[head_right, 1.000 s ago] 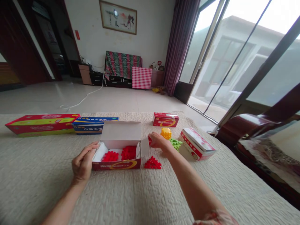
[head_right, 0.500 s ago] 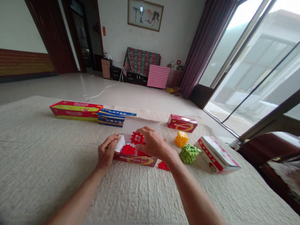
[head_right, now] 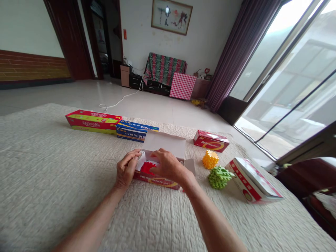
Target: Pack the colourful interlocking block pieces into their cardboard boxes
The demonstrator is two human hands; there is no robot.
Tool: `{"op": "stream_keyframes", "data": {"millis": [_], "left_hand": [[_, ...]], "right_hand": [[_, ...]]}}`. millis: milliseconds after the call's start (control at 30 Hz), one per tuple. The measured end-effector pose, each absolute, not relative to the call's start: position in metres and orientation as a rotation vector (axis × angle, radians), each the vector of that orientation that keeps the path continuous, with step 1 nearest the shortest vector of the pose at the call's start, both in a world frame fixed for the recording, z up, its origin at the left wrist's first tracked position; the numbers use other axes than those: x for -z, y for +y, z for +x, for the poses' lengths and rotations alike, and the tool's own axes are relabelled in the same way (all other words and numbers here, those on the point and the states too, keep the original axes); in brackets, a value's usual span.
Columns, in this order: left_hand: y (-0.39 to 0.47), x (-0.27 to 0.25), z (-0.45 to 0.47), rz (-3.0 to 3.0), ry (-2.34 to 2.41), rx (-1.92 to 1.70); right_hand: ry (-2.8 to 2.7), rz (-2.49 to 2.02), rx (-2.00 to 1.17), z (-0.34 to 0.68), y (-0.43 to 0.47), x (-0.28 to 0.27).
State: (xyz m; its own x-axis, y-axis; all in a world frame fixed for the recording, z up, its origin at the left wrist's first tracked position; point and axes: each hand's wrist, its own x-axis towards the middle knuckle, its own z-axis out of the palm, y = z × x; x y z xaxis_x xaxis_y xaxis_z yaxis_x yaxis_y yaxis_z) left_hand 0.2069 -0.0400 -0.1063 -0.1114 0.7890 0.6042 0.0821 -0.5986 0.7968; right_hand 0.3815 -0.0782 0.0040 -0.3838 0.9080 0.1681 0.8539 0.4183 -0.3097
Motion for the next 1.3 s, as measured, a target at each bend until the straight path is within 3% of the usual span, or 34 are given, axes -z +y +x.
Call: {"op": "stream_keyframes", "data": {"millis": [367, 633, 867, 1033, 1300], "left_hand": [[-0.04, 0.106, 0.207, 1.622, 0.965, -1.753], [-0.041, 0.106, 0.207, 1.595, 0.961, -1.753], [-0.039, 0.107, 0.207, 1.581, 0.982, -1.756], [-0.039, 0.108, 0.206, 1.569, 1.006, -1.746], [-0.041, 0.105, 0.207, 1.536, 1.009, -1.727]], "right_hand": [[-2.333, -1.482, -0.252, 0.389, -0.087, -0.007], [-1.852, -1.616, -0.139, 0.443, -0.144, -0.03], [-1.93, -2.006, -0.254, 0.496, -0.187, 0.016], [-2.047, -1.96, -0.172, 0.493, -0.19, 0.05], [-2.093, -1.919, -0.154, 0.487, -0.186, 0.053]]}}
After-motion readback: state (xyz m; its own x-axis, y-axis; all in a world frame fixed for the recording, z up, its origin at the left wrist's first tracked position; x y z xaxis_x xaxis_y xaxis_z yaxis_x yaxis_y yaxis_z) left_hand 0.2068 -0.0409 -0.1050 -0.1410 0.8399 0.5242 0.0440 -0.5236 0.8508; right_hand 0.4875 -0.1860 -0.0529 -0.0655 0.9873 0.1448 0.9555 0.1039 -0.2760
